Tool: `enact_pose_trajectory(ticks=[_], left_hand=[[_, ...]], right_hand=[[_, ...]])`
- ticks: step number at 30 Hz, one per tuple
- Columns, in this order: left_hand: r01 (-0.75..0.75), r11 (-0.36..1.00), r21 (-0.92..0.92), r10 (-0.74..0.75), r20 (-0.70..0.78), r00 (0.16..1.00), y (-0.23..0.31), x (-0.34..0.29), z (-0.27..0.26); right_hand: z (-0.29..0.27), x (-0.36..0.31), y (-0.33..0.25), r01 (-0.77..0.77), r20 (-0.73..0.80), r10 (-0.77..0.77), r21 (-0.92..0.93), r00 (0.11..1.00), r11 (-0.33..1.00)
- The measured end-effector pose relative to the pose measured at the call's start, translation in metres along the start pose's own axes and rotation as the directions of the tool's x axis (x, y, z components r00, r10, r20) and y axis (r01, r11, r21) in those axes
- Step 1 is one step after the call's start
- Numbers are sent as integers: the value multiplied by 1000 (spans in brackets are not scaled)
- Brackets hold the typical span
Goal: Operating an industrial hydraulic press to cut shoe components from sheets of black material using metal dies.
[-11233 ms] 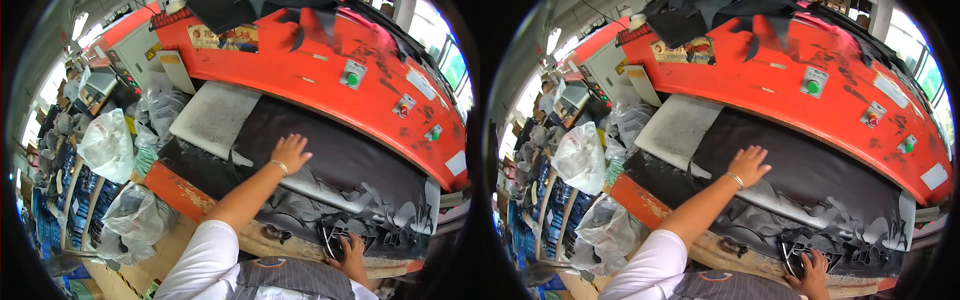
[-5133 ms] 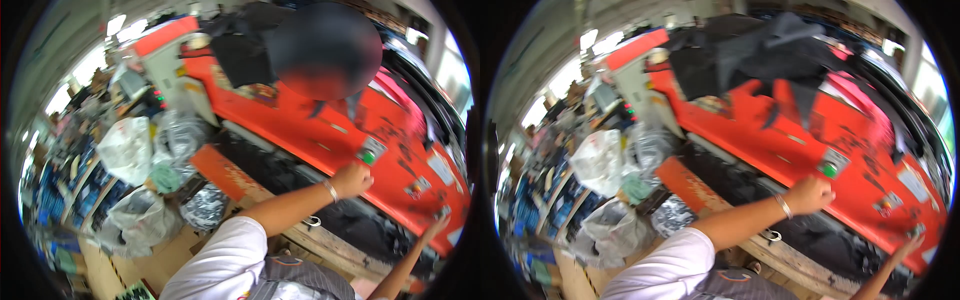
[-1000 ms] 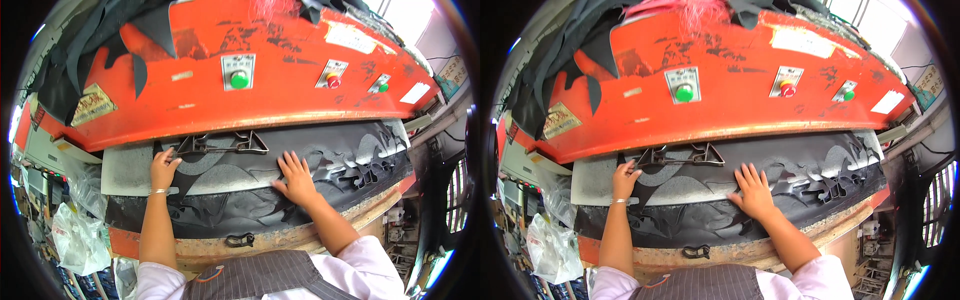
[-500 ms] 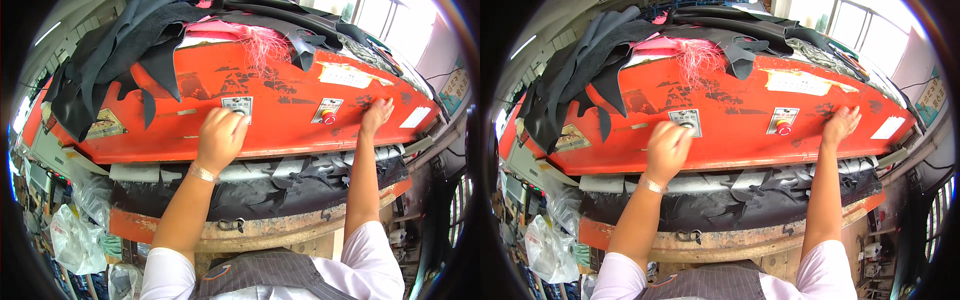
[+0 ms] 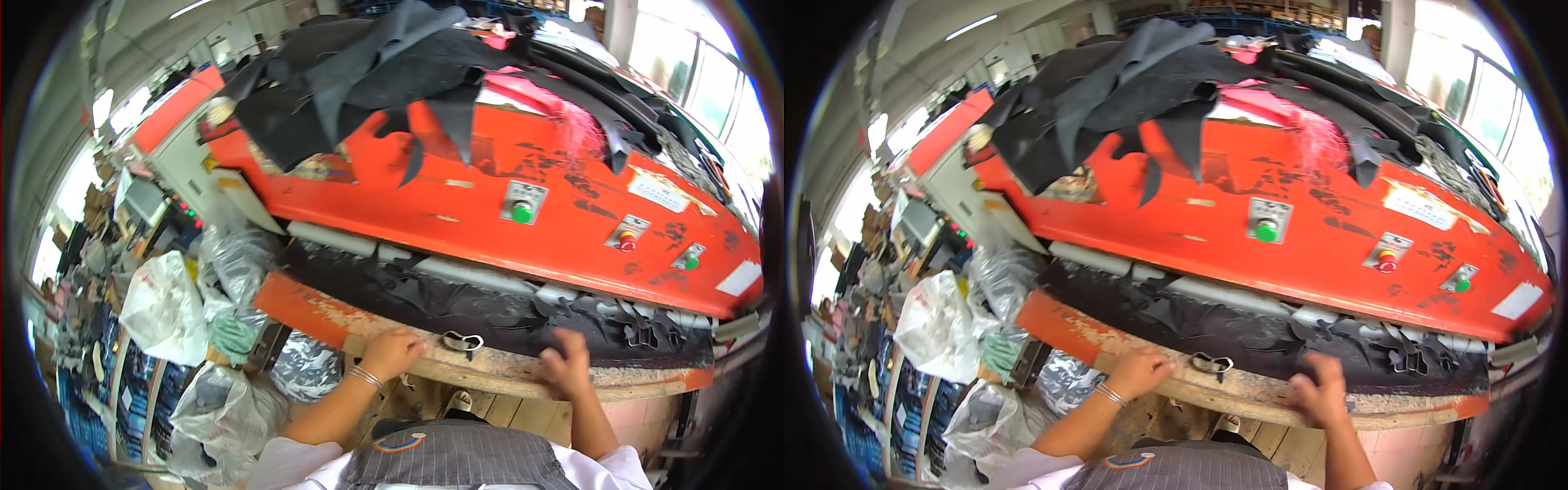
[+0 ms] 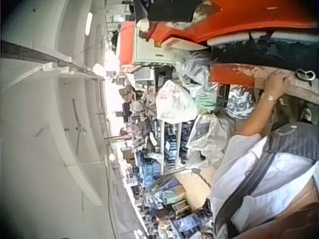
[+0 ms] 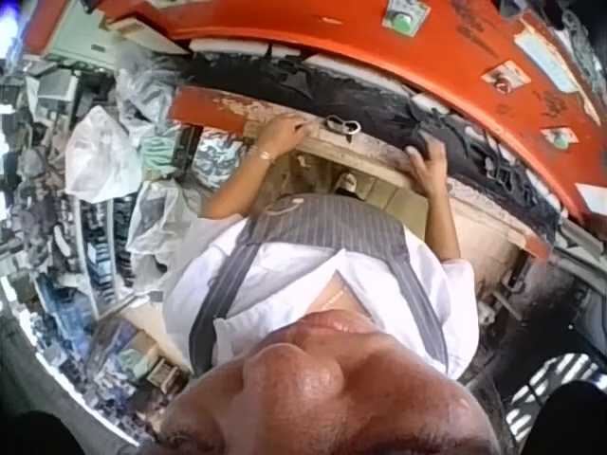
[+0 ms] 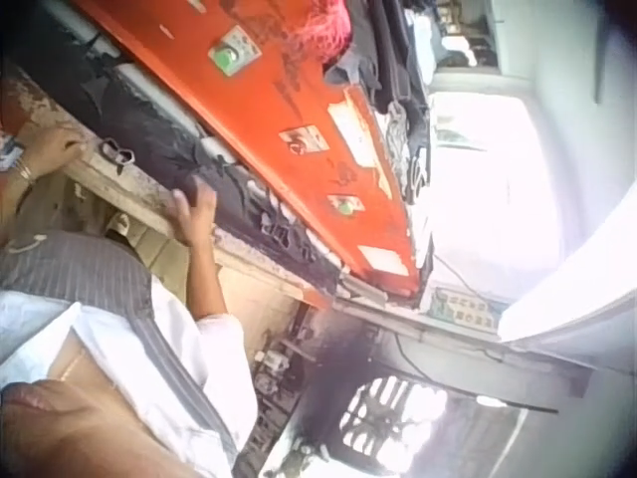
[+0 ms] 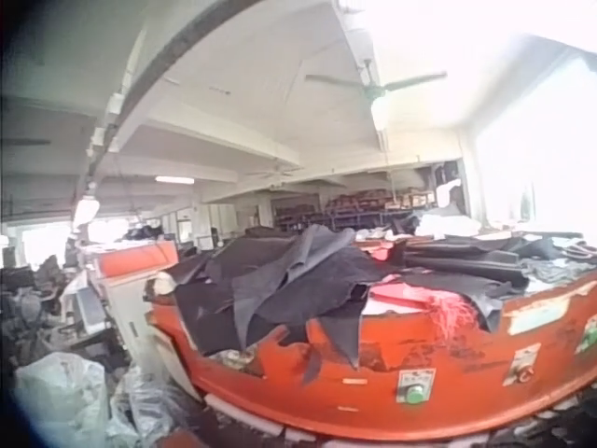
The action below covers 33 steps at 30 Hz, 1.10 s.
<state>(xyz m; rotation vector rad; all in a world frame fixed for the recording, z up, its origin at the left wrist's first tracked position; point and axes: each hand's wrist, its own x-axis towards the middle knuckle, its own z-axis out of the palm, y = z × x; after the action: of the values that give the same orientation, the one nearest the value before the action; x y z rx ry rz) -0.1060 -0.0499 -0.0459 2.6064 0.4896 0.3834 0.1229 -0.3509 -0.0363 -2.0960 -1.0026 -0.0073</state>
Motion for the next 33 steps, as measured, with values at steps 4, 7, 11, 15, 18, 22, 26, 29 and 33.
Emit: enact_pose_trajectory(ticks=[4, 7, 11, 15, 18, 22, 26, 29, 33], left_hand=[[55, 991, 124, -33, -176, 984, 10, -24, 23], [46, 993, 108, -22, -212, 977, 18, -20, 21], [52, 992, 115, -26, -216, 976, 20, -30, 28], [80, 991, 106, -76, -44, 996, 13, -23, 17], [-4, 1000, 23, 1, 114, 993, -18, -3, -2], [78, 936, -345, -57, 69, 996, -57, 82, -11], [-11, 926, -377, -66, -192, 979, -85, 216, -9], [-106, 970, -219, 39, -287, 957, -92, 301, 2], [80, 993, -91, -82, -22, 996, -95, 373, 35]], right_hand=[[48, -11, -79, 385, 462, -293, -117, 837, 915], [69, -18, -81, 431, 483, -299, -189, 823, 882], [71, -28, -77, 388, 502, -238, -217, 831, 896], [67, -5, -80, 396, 671, -206, -141, 712, 907], [75, 27, -82, 297, 782, -180, -7, 597, 955], [98, 69, -83, 124, 865, -208, 169, 457, 978], [116, 108, -98, 43, 879, -238, 242, 413, 969], [128, 116, -107, 138, 788, -351, 328, 505, 935], [134, 113, -104, 88, 721, -336, 359, 606, 929]])
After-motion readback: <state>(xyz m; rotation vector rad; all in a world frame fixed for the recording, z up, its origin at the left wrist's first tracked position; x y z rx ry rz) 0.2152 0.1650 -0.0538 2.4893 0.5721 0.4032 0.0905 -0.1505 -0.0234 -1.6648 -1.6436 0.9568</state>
